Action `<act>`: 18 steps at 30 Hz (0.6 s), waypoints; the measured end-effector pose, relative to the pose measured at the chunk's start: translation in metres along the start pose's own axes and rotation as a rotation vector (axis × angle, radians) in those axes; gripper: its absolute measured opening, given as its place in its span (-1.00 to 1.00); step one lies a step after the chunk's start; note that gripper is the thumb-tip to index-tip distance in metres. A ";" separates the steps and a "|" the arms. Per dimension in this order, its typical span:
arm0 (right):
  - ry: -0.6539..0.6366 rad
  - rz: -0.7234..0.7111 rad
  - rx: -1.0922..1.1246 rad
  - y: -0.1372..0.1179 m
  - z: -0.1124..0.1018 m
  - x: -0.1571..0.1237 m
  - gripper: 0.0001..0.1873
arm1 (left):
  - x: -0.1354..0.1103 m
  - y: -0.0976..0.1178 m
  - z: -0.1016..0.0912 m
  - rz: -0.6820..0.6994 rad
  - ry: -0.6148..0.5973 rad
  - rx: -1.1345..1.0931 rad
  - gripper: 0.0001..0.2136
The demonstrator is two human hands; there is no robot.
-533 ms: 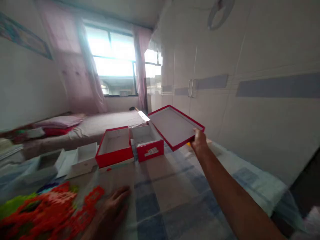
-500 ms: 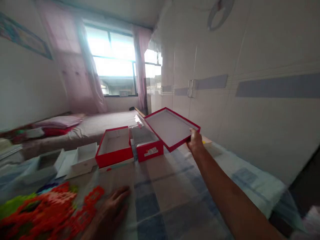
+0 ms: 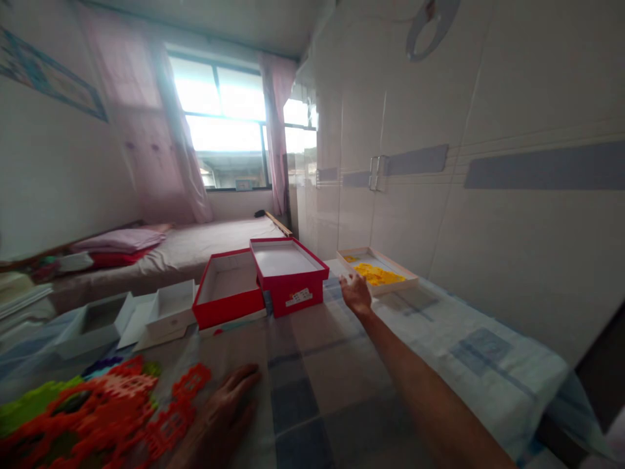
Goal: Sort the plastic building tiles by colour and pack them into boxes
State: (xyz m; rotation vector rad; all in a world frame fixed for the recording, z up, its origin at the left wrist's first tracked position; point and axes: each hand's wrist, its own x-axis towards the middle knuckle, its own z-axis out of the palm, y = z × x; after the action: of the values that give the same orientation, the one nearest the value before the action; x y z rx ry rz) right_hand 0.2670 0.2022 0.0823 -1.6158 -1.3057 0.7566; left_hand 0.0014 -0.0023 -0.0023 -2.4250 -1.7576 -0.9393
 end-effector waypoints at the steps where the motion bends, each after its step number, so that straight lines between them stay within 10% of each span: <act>1: 0.047 -0.024 -0.103 0.011 -0.010 0.008 -0.55 | 0.000 0.000 -0.001 -0.007 -0.018 -0.003 -0.68; 10: 0.073 -0.184 -0.667 0.066 -0.049 0.050 -0.75 | 0.000 0.000 -0.001 -0.026 -0.018 -0.015 -0.66; 18: 0.365 -0.373 -0.780 0.068 -0.113 0.016 -0.84 | 0.001 0.012 -0.011 -0.103 -0.112 -0.062 -0.64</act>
State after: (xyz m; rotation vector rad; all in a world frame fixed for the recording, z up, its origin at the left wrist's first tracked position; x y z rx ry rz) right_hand 0.3978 0.1848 0.0676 -1.8824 -1.6544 -0.3213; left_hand 0.0072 -0.0099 0.0116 -2.4927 -1.9349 -0.8957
